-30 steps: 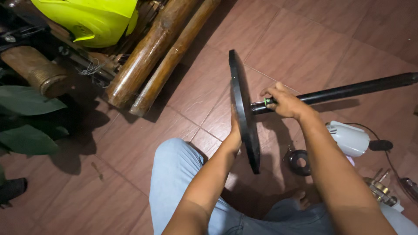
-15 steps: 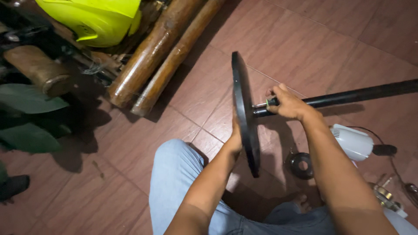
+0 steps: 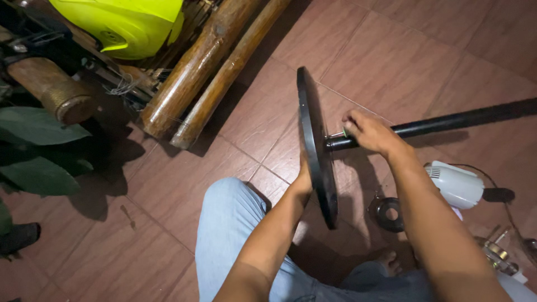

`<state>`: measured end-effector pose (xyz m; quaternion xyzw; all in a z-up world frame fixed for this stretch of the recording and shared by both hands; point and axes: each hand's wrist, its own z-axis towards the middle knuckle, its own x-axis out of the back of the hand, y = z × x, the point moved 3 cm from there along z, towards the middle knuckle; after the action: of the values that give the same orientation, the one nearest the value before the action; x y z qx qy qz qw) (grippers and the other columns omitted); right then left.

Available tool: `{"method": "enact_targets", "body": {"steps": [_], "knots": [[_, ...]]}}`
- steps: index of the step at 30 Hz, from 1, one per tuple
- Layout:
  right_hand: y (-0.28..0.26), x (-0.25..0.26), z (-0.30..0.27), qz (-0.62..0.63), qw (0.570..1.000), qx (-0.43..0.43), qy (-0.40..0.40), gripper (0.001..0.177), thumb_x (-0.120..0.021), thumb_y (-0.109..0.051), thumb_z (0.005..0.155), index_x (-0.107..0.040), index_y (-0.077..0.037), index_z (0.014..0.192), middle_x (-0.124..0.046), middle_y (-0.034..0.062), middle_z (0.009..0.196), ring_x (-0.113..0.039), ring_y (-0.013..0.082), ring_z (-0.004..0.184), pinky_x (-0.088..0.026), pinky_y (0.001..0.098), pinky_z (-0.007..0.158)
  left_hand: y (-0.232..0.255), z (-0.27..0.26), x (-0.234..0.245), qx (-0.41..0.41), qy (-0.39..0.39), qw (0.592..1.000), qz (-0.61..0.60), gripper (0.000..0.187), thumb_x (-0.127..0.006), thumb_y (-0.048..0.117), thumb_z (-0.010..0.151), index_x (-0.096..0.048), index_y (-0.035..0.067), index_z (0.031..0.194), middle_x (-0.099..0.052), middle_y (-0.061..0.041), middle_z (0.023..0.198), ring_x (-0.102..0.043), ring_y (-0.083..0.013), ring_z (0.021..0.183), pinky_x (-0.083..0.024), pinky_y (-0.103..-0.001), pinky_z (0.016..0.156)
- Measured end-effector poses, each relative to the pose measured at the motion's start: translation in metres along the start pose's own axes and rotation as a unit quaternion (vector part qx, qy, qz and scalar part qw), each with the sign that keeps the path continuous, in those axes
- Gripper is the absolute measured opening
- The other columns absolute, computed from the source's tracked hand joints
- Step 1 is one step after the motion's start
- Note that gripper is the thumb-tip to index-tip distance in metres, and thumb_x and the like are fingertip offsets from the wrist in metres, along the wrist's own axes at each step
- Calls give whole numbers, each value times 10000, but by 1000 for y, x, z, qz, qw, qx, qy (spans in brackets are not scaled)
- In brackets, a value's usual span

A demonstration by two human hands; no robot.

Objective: The person assembles an electric fan by attaching the fan blade to the motor shaft, wiping the blade with a cloth, and inserting a metal rod into the fan base. The person then secures the rod and attaches the fan stand to the base.

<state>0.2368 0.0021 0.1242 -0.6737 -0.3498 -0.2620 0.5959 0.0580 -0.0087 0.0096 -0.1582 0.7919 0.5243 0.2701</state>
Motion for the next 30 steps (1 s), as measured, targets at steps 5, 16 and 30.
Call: {"method": "enact_targets", "body": {"steps": [5, 16, 30], "knots": [[-1, 11, -3, -3, 996, 93, 11, 409, -721, -185, 774, -624, -66, 1154, -629, 190, 1128, -632, 364, 1051, -508, 448, 889, 11, -10, -9, -66, -90, 994, 17, 385, -504, 293, 1070, -467, 83, 1391, -609, -50, 1118, -654, -140, 917, -586, -290, 755], [-24, 7, -5, -83, 993, 24, 79, 246, -648, -269, 992, -655, -42, 1086, -642, 201, 1070, -628, 410, 1035, -483, 496, 896, -4, 0, 5, -273, 16, 942, 195, 645, -249, 565, 1104, -277, 76, 1523, -463, -39, 1382, -520, -137, 1183, -471, -325, 943], [22, -17, -5, 60, 983, 13, 174, 269, -746, -235, 976, -717, -81, 1195, -686, 131, 1092, -685, 329, 1057, -533, 420, 917, -30, 79, 11, 6, 76, 996, -55, 453, -367, 494, 1084, -567, 159, 1313, -648, -24, 966, -639, -155, 809, -533, -314, 667]]}}
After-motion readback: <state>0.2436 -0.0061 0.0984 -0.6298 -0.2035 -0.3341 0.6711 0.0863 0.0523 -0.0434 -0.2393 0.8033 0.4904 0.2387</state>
